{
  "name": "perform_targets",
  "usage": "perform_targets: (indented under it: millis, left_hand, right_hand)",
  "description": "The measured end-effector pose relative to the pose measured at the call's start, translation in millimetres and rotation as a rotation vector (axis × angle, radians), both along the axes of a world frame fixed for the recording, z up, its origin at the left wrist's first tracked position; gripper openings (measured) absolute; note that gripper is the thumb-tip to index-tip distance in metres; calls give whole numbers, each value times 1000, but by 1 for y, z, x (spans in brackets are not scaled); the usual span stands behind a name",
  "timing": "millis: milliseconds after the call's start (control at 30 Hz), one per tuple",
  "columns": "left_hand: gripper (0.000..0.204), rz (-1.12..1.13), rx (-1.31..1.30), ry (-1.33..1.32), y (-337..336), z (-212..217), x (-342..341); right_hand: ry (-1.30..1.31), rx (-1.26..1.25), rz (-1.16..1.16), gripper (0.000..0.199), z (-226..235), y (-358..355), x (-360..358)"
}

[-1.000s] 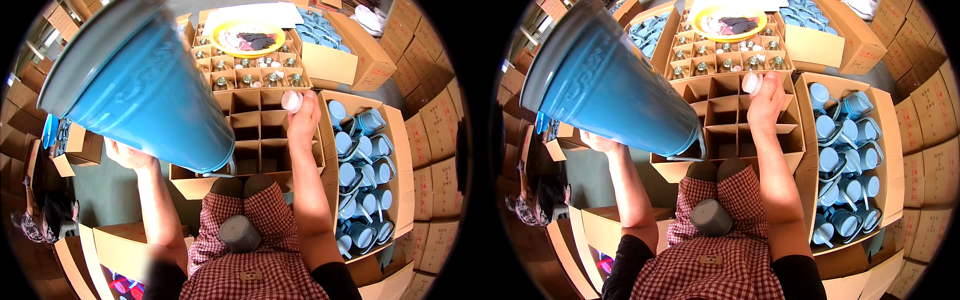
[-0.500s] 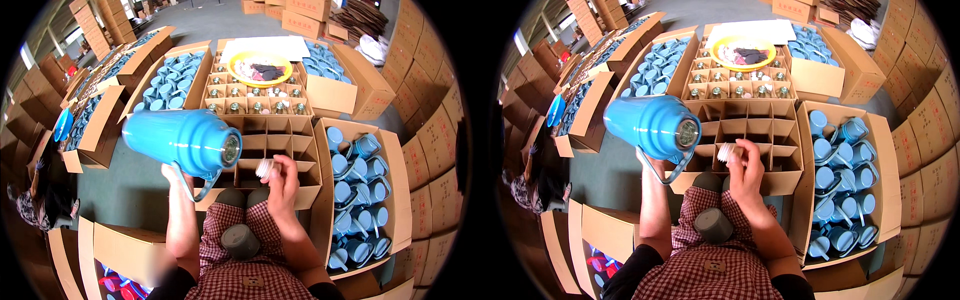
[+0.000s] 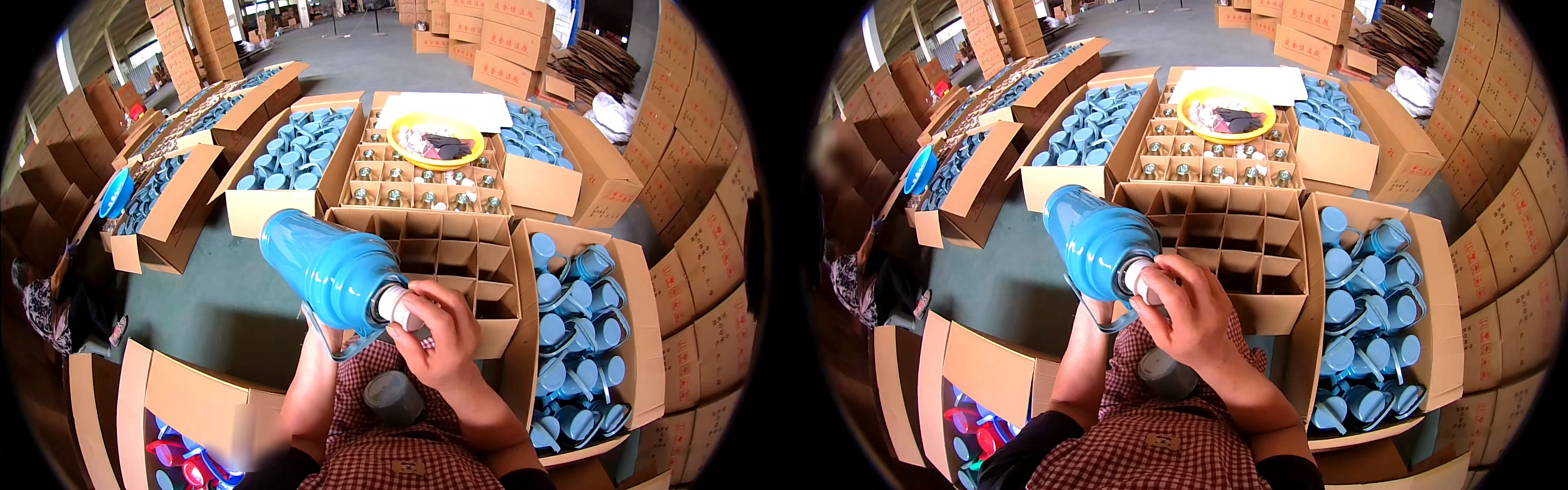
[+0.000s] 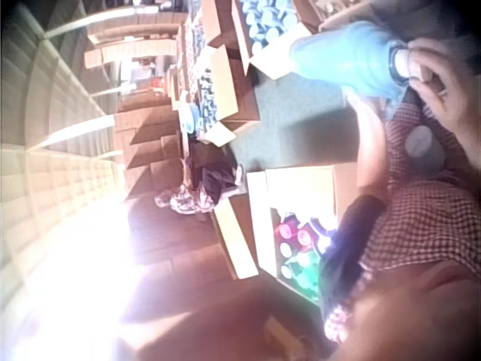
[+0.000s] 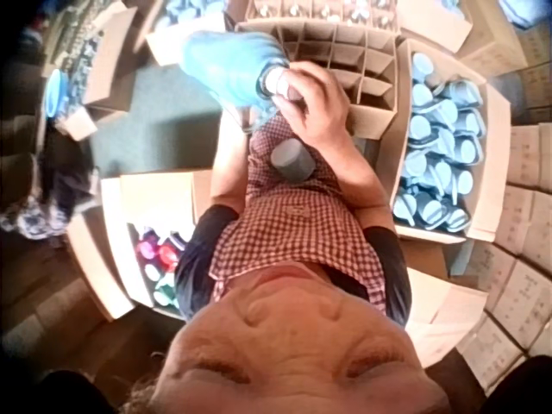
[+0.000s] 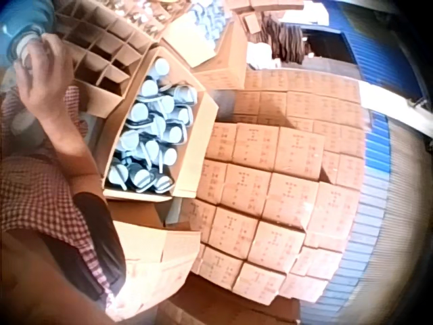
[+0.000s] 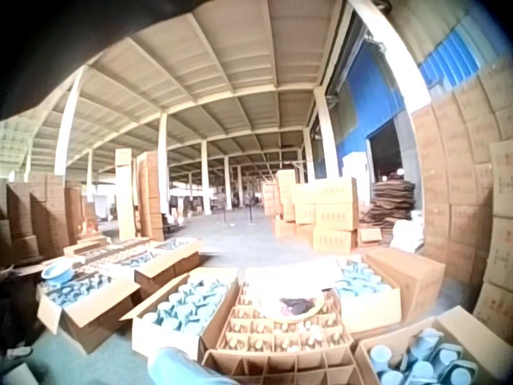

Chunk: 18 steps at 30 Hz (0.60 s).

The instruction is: The person assembles vacuum flasks by inserting glass liners into blue plastic housings, securing them with base caps, and placing finished units into cardboard boxes.

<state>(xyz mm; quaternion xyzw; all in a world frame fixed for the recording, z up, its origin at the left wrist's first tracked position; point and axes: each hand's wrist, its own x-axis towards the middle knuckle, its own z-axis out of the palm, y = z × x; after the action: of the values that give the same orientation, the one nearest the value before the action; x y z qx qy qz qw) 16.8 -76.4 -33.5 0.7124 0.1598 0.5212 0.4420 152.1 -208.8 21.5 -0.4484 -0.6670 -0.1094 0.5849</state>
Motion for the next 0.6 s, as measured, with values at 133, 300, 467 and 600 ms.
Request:
perform_targets:
  millis: [133, 300, 467, 600]
  left_hand:
    - [46, -65, -1054, -757, -12, -38, -10]
    - [40, -99, -1009, -718, -1, -89, -8]
    - [40, -224, -1057, -755, -33, -54, 1]
    - [45, -266, -1023, -805, -56, -19, 9]
  right_hand:
    - [-103, 20, 67, 37, 4, -7, 3]
    - [205, -95, 230, 22, 2, -16, 6]
    - [42, -66, 128, 17, -5, -18, 1]
    - [-92, 93, -39, 31, -14, -13, -8]
